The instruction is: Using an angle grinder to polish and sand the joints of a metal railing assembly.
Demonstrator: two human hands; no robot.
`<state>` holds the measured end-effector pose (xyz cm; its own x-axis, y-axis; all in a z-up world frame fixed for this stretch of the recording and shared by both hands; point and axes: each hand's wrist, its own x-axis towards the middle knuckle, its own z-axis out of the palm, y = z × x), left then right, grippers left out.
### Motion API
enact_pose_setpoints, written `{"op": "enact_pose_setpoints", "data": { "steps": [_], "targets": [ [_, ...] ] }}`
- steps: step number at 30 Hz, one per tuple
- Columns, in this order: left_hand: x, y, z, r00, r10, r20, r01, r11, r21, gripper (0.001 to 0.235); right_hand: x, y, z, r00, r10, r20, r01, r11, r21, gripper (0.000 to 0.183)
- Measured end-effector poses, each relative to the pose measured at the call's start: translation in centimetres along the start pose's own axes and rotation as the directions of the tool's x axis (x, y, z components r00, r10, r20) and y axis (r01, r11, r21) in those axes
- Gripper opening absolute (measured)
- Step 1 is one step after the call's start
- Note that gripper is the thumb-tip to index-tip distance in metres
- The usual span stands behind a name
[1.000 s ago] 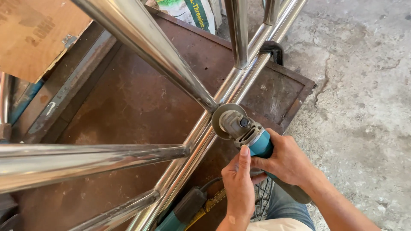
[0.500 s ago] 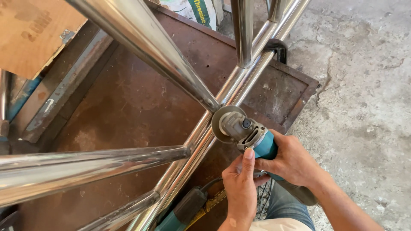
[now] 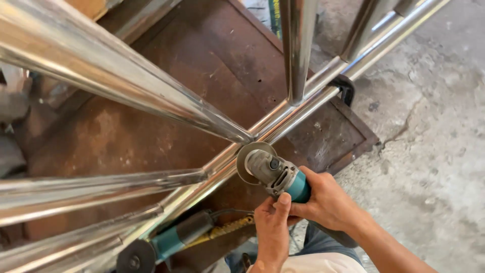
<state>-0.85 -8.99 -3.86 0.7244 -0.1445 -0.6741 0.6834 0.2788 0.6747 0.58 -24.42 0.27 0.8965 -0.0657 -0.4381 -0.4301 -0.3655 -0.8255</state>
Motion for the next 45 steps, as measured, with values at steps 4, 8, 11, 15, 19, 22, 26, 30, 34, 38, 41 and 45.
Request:
{"op": "enact_pose_setpoints", "data": {
  "steps": [4, 8, 11, 15, 19, 22, 26, 30, 34, 38, 41, 45],
  "targets": [
    [1.0, -1.8, 0.6, 0.997, 0.040, -0.068, -0.044, 0.997, -0.066, 0.057, 1.5, 0.9, -0.6, 0.998, -0.015, 0.063, 0.023, 0.991, -0.131, 0.046],
    [-0.1, -1.3, 2.1, 0.995, 0.039, -0.089, -0.047, 0.995, -0.086, 0.048, 1.0, -0.6, -1.4, 0.998, 0.023, 0.066, -0.016, 0.994, -0.106, 0.051],
    [-0.8, -0.5, 3.1, 0.988, -0.018, -0.150, 0.005, 0.996, -0.086, 0.051, 0.9, -0.7, -1.7, 0.995, 0.066, 0.072, -0.054, 0.986, -0.161, 0.051],
    [-0.8, 0.2, 3.7, 0.986, -0.020, -0.163, 0.006, 0.996, -0.083, 0.047, 1.3, -0.9, -1.9, 0.994, 0.071, 0.078, -0.053, 0.975, -0.214, 0.043],
    [-1.2, 1.2, 4.0, 0.988, -0.026, -0.149, 0.020, 0.999, -0.046, 0.053, 1.5, -1.3, -2.0, 0.992, 0.094, 0.088, -0.075, 0.977, -0.199, 0.045],
    [-1.0, 0.3, 4.1, 0.981, -0.025, -0.193, 0.015, 0.999, -0.052, 0.046, 1.6, -1.4, -2.0, 0.987, 0.123, 0.106, -0.102, 0.977, -0.188, 0.047],
    [-1.1, 0.5, 4.1, 0.984, 0.011, -0.180, -0.022, 0.998, -0.061, 0.047, 1.8, -0.7, -2.1, 0.991, 0.037, 0.130, -0.020, 0.991, -0.130, 0.046],
    [-1.4, 0.8, 4.0, 0.975, 0.016, -0.223, -0.022, 0.999, -0.027, 0.045, 1.9, -1.7, -2.0, 0.986, 0.053, 0.161, -0.037, 0.995, -0.098, 0.048],
    [-1.5, 1.3, 3.8, 0.958, -0.026, -0.287, 0.017, 0.999, -0.035, 0.041, 2.0, -2.5, -1.4, 0.980, 0.068, 0.186, -0.058, 0.996, -0.062, 0.049],
    [-1.7, 0.4, 3.7, 0.957, -0.007, -0.289, -0.001, 1.000, -0.026, 0.039, 1.8, -1.7, -1.5, 0.977, 0.023, 0.210, -0.022, 1.000, -0.009, 0.051],
    [-1.3, 0.9, 4.2, 0.959, 0.072, -0.275, -0.063, 0.997, 0.043, 0.041, 2.3, -1.4, -1.9, 0.982, -0.036, 0.185, 0.036, 0.999, 0.002, 0.048],
    [-1.2, 0.8, 4.5, 0.972, -0.012, -0.236, 0.011, 1.000, -0.009, 0.043, 2.2, -1.3, -2.3, 0.976, 0.123, 0.181, -0.110, 0.991, -0.080, 0.047]
  ]
}}
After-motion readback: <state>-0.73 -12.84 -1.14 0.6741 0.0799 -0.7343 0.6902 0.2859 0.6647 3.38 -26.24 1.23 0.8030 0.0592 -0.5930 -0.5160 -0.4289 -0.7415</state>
